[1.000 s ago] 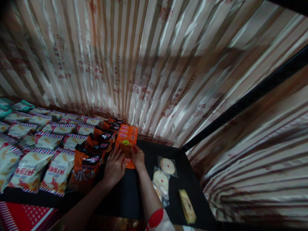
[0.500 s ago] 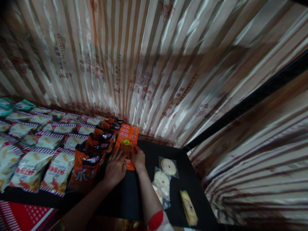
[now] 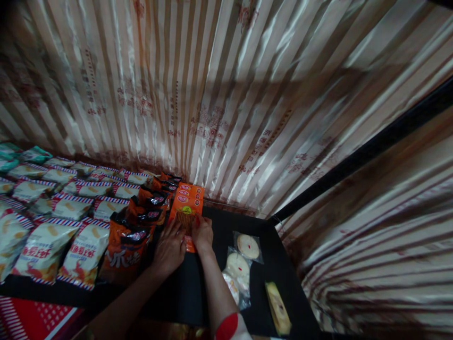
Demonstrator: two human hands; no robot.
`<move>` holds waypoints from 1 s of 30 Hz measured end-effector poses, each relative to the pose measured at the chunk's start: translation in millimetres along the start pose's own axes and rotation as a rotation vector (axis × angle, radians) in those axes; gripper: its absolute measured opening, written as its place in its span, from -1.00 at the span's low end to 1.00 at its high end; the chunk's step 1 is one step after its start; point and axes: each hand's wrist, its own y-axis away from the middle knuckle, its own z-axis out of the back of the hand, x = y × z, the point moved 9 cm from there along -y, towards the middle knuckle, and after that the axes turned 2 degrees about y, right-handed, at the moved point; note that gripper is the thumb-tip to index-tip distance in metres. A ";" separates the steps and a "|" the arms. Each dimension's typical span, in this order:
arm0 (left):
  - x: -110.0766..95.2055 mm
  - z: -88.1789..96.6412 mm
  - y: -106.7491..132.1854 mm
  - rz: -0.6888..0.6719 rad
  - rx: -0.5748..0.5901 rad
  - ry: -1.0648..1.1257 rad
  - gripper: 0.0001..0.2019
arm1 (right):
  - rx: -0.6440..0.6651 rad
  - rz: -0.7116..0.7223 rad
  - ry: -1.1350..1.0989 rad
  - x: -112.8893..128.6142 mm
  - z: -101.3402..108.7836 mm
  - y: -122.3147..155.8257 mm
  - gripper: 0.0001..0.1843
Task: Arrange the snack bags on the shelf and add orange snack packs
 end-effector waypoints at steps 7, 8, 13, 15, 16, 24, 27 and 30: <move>-0.7 2.6 -0.6 -0.003 -0.011 -0.019 -0.62 | 0.064 -0.006 0.053 5.4 1.6 3.9 -0.59; -0.8 2.7 -0.8 -0.004 -0.008 -0.017 -0.62 | 0.077 -0.017 0.065 5.4 1.4 4.3 -0.59; -0.6 0.4 -1.3 -0.004 0.024 -0.009 -0.61 | 0.082 -0.026 0.105 7.4 1.9 6.5 -0.55; -0.8 -0.5 -1.2 -0.007 0.029 -0.004 -0.61 | 0.051 -0.001 0.128 9.3 3.7 7.9 -0.54; -0.9 -1.1 -1.1 -0.008 0.032 -0.001 -0.60 | 0.035 0.010 0.139 9.8 4.6 8.6 -0.55; -0.8 -5.2 -1.6 0.005 0.044 0.032 -0.57 | -0.115 0.156 0.163 14.9 8.2 -3.8 -0.55; -1.8 -3.1 -2.5 -0.021 0.010 0.038 -0.52 | -0.110 0.230 0.191 23.0 3.0 -14.9 -0.51; -2.6 -3.7 -2.5 -0.052 -0.020 0.028 -0.50 | -0.084 0.296 0.204 33.4 -3.4 -22.5 -0.49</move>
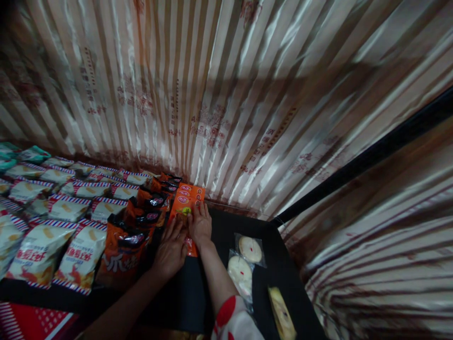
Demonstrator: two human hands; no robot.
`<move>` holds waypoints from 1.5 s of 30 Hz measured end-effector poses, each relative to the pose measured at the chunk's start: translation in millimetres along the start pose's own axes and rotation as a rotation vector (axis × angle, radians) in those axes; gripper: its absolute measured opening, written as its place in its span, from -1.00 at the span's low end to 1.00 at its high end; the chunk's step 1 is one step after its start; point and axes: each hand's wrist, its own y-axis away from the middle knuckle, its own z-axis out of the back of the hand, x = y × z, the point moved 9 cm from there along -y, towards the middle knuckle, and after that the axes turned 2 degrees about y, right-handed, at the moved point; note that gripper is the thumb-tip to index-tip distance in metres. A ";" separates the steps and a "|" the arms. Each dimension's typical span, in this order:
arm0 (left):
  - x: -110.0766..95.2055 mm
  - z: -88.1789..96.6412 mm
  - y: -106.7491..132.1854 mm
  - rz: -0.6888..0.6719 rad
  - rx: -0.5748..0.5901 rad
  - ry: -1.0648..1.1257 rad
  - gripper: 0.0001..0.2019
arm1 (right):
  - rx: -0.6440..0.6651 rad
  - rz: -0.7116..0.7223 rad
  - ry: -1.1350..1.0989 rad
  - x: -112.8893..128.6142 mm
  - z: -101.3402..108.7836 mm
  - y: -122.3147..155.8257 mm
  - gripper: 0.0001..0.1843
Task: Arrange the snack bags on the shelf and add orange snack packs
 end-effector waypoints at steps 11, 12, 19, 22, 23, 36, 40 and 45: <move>3.7 -10.3 4.1 0.014 0.044 -0.091 -0.52 | 0.069 -0.010 -0.059 5.2 -19.8 -6.2 -0.50; 4.2 -11.4 4.5 0.020 0.054 -0.088 -0.52 | 0.060 -0.003 -0.068 4.7 -19.9 -5.8 -0.50; 4.6 -13.7 5.1 0.038 0.092 -0.058 -0.51 | -0.066 0.034 -0.144 -4.8 -23.7 -5.0 -0.45; 4.9 -14.0 5.1 0.043 0.095 -0.061 -0.54 | -0.118 0.000 -0.225 -12.5 -26.7 -6.1 -0.41; 5.3 -14.3 5.3 0.048 0.097 -0.064 -0.55 | -0.142 -0.030 -0.265 -17.1 -26.2 -6.9 -0.42; 2.5 -10.2 4.9 0.040 0.071 -0.085 -0.59 | -0.122 -0.343 -0.381 -67.5 -5.8 -21.5 -0.61; 3.2 -10.4 4.8 0.045 0.029 -0.069 -0.60 | -0.043 -0.397 -0.313 -71.5 -10.4 -23.2 -0.62; 2.5 -14.4 3.2 0.024 0.030 -0.019 -0.61 | -0.008 -0.428 -0.315 -80.7 -14.1 -32.2 -0.66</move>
